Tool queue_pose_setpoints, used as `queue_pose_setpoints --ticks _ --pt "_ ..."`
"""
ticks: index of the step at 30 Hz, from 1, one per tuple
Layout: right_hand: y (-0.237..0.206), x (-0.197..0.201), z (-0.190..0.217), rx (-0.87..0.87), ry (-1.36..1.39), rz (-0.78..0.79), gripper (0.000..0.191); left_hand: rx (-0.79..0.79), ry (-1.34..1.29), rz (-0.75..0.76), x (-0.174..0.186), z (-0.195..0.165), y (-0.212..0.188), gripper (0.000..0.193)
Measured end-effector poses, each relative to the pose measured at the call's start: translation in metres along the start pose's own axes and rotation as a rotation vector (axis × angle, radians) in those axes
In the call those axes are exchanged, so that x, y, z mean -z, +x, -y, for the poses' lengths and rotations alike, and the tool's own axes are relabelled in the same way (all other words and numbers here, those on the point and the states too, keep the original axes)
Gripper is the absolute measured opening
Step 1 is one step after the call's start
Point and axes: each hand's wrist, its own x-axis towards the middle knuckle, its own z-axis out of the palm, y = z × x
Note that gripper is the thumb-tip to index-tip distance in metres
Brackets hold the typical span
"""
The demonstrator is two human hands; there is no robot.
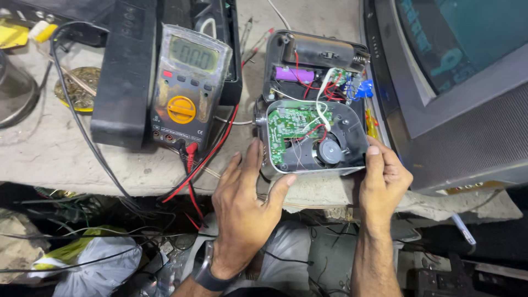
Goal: The person uses a screwdriver to remove screws from the back of a portable radio, then removes two batteries. They pry open the casing to reveal the internal circuit board and components.
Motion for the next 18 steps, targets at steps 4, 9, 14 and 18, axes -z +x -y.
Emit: queue_pose_setpoints --ticks 4,9,14,18 --pt "0.003 0.001 0.001 0.006 -0.006 0.016 0.028 0.047 -0.094 -0.060 -0.003 0.005 -0.004 0.064" --pt "0.003 0.005 -0.005 -0.003 -0.025 0.024 0.027 0.142 -0.206 -0.052 -0.007 0.011 -0.010 0.059" --pt "0.006 0.007 -0.008 -0.024 -0.029 0.014 0.026 0.135 -0.125 -0.072 -0.011 0.011 -0.011 0.071" --pt "0.009 0.009 -0.011 -0.038 -0.049 0.030 0.026 0.069 -0.041 -0.002 -0.015 0.006 -0.007 0.088"
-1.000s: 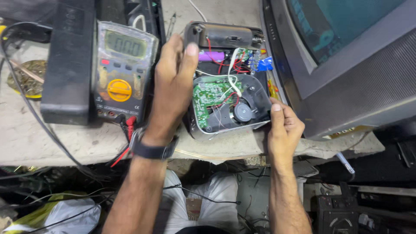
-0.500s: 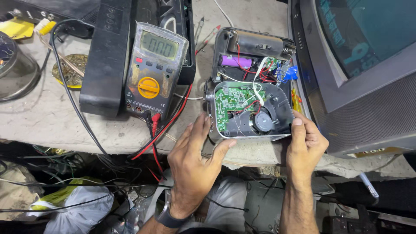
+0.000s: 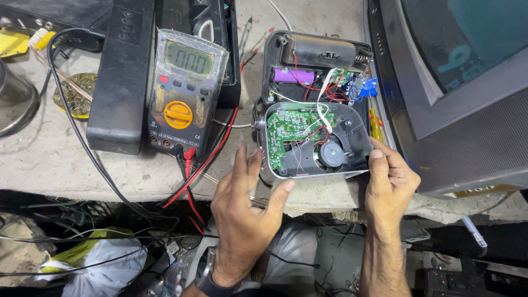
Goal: The person uses a screwdriver to remove screws from the back of a portable radio, then removes two batteries. They pry open the casing to reveal the internal circuit board and components.
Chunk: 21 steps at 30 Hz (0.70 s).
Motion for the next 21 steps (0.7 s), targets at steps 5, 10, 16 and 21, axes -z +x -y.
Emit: queue_pose_setpoints --ticks 5,10,16,21 --pt "0.002 0.001 -0.003 -0.022 -0.013 -0.003 0.027 -0.113 0.089 0.040 -0.002 -0.004 0.003 0.103" --pt "0.005 0.002 -0.003 -0.039 0.008 -0.010 0.026 0.032 -0.038 -0.086 -0.007 0.000 -0.001 0.099" --pt "0.007 0.004 -0.008 -0.044 -0.002 -0.009 0.026 0.068 -0.110 -0.054 -0.014 0.009 -0.002 0.095" --pt "0.007 0.003 -0.010 -0.063 -0.003 -0.013 0.027 -0.007 0.047 0.047 -0.011 0.010 0.004 0.106"
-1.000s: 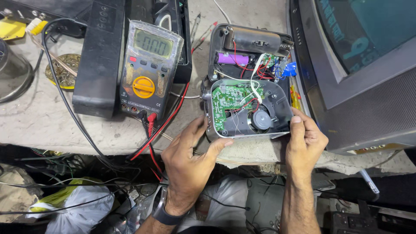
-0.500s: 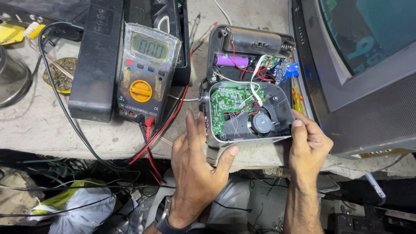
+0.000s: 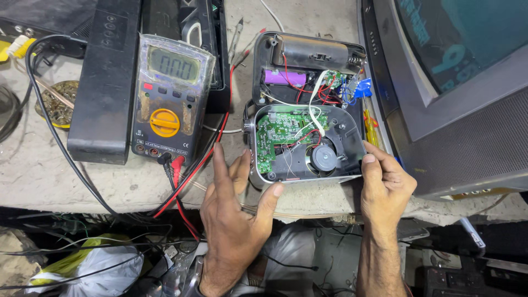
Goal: The person uses a screwdriver to remove screws from the back of a portable radio, then removes two batteries. They pry open the casing to reveal the internal circuit board and components.
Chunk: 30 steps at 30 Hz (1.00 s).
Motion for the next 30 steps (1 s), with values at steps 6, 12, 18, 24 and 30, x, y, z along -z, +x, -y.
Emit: queue_pose_setpoints --ticks 6,12,18,24,30 --pt "-0.001 0.000 0.000 0.009 0.031 0.003 0.027 0.137 -0.177 -0.111 0.001 -0.008 -0.002 0.101" --pt "0.002 0.005 -0.007 0.017 0.024 0.036 0.027 0.127 -0.235 -0.075 -0.002 -0.005 -0.002 0.094" --pt "0.002 0.007 -0.007 0.024 0.023 0.057 0.028 0.217 -0.183 0.038 0.009 -0.004 0.007 0.098" --pt "0.000 0.007 -0.005 0.017 0.006 0.047 0.028 0.210 -0.101 0.088 0.012 -0.004 0.010 0.097" --pt "0.000 0.007 -0.008 0.057 0.008 0.060 0.027 0.180 -0.101 0.066 0.004 -0.004 0.009 0.076"
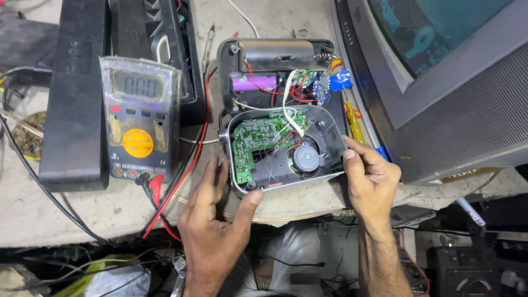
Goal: The person uses a screwdriver to remove screws from the back of a portable radio, then removes two batteries. They pry open the casing to reveal the internal circuit board and components.
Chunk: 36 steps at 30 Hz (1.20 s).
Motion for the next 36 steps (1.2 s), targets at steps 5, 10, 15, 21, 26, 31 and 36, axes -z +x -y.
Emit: queue_pose_setpoints --ticks 5,10,15,21,26,31,36 --pt "0.006 -0.003 -0.008 -0.030 -0.022 -0.019 0.027 -0.009 -0.021 -0.035 -0.007 0.007 0.007 0.076" --pt "0.005 -0.004 -0.011 -0.031 -0.076 -0.025 0.026 -0.087 0.035 -0.078 -0.011 0.020 -0.001 0.061" --pt "0.011 -0.004 -0.010 0.024 -0.102 -0.012 0.025 -0.009 -0.086 -0.097 -0.020 0.029 -0.005 0.062" --pt "0.019 -0.004 -0.012 -0.050 -0.051 -0.015 0.027 -0.013 -0.241 -0.153 -0.037 0.034 0.007 0.083" --pt "0.020 -0.004 -0.016 -0.085 -0.042 -0.023 0.027 -0.018 -0.193 -0.058 -0.031 0.030 0.014 0.095" --pt "0.021 -0.005 -0.016 -0.083 -0.017 -0.029 0.027 -0.130 -0.037 -0.062 -0.026 0.032 0.018 0.077" --pt "0.019 -0.008 -0.013 -0.105 0.023 -0.035 0.027 -0.131 -0.130 -0.183 -0.024 0.037 0.012 0.067"
